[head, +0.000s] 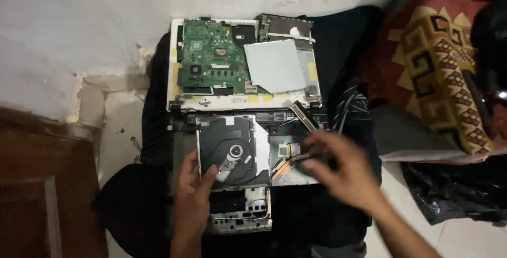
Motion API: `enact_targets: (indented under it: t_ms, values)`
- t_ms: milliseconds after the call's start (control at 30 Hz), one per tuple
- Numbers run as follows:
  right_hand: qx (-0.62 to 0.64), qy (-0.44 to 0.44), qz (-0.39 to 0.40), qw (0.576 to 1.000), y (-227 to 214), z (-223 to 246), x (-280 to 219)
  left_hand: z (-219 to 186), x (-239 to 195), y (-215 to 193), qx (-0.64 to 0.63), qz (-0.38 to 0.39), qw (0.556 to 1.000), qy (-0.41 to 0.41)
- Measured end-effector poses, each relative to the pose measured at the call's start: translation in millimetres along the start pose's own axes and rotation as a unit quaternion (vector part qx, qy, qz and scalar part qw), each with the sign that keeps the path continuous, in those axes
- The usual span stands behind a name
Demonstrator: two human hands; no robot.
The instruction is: The person removes a hard drive from a disassembled laptop, then uses a screwdriver to unscrew and detach a metal bracket from the drive. They then reinsert the hard drive into the laptop chassis and use the screwdriver to secure it in place.
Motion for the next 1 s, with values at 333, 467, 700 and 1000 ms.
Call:
enact_targets:
  t_ms: [333,467,700,1000]
  values:
    - [0.414,0.032,0.216,0.884,131,82,-6,2,-24,-81,-0.101,-0.049,0.991,-0.071]
    - [0.270,0.018,0.282,0.921,126,90,-2,-3,-45,-110,0.158,-0.204,0.941,-0.220]
    - [-0.088,-0.113,-0.029,0.989,56,31,16,-29,-32,-110,-0.107,-0.261,0.952,0.114]
    - [-0.015,-0.182,-0.131,0.974,50,41,5,-21,-16,-123,-0.031,-0.291,0.949,0.116]
Point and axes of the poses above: each hand's wrist, its own x-axis towards the middle knuckle, its own y-axis out of the palm, z = x × y, the point moved 7 cm from there along x, towards the middle knuckle, and after that the axes turned 2 degrees about -x, right-handed, at the moved point
